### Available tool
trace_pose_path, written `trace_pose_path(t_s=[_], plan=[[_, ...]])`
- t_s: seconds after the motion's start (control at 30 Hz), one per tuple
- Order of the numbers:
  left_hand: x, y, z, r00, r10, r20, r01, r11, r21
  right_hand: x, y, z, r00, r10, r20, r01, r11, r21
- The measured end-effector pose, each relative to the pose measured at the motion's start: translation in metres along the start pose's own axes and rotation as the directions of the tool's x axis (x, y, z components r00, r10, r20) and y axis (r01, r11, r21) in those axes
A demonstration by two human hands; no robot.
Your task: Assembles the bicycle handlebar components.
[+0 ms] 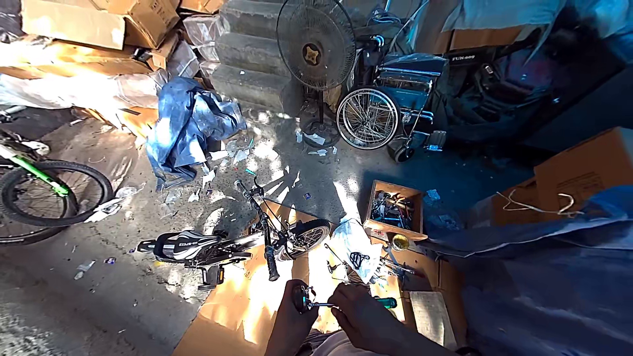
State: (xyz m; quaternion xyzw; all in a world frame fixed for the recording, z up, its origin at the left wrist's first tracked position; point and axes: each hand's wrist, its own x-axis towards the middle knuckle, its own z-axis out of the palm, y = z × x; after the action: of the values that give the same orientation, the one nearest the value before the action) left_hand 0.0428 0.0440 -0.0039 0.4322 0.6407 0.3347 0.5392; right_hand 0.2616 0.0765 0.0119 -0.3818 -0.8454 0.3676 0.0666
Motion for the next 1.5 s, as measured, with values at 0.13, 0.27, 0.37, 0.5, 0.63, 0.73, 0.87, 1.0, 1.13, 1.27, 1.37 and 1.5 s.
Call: trace_pose_path(t_s=[0.13,0.27,0.37,0.5,0.63,0.73,0.87,1.0,1.13,1.27,1.37,1.5], plan=[[0.0,-0.006,0.002,1.0,-0.007,0.017,0.006,0.999,0.038,-0.001,0.01,0.006,0.993,-0.045,-0.106,0.045,0.999,-0.002],[-0.002,-0.01,0.007,0.999,-0.024,0.027,0.024,1.0,-0.007,0.004,0.005,0.008,0.973,-0.059,-0.221,0.047,0.997,-0.061],[-0.005,-0.013,0.009,0.999,-0.038,0.001,0.038,0.999,-0.01,0.004,-0.002,0.007,0.998,0.001,-0.058,-0.004,0.998,-0.056],[-0.011,-0.023,0.013,0.997,-0.067,-0.024,0.069,0.996,0.055,0.004,-0.004,0.011,0.996,-0.077,0.055,0.077,0.997,0.001],[-0.028,-0.034,0.023,0.989,-0.125,-0.076,0.111,0.98,-0.164,0.006,-0.008,0.021,0.999,-0.021,-0.036,0.022,1.0,0.012],[-0.04,-0.044,0.022,0.984,-0.135,-0.112,0.066,0.877,-0.476,0.017,-0.002,0.018,0.988,0.132,0.078,-0.147,0.96,0.238],[-0.054,-0.068,0.015,0.99,0.012,-0.143,-0.101,0.768,-0.633,0.034,-0.003,0.031,0.959,0.034,0.281,-0.186,0.824,0.536],[-0.061,-0.085,0.001,0.972,0.03,-0.232,-0.17,0.773,-0.611,0.054,-0.028,0.049,0.942,0.012,0.337,-0.227,0.761,0.608],[-0.065,-0.102,-0.03,0.965,0.049,-0.256,-0.21,0.73,-0.65,0.077,-0.057,0.06,0.93,0.036,0.367,-0.266,0.753,0.601],[-0.061,-0.109,-0.077,0.984,0.058,-0.166,-0.167,0.603,-0.78,0.098,-0.097,0.076,0.961,0.092,0.261,-0.226,0.805,0.548],[-0.059,-0.103,-0.12,0.991,0.077,-0.112,-0.135,0.591,-0.795,0.115,-0.132,0.085,0.966,0.173,0.192,-0.248,0.827,0.504],[-0.056,-0.096,-0.171,0.979,0.194,-0.054,-0.171,0.661,-0.731,0.134,-0.162,0.103,0.979,0.153,0.135,-0.2,0.854,0.48]])
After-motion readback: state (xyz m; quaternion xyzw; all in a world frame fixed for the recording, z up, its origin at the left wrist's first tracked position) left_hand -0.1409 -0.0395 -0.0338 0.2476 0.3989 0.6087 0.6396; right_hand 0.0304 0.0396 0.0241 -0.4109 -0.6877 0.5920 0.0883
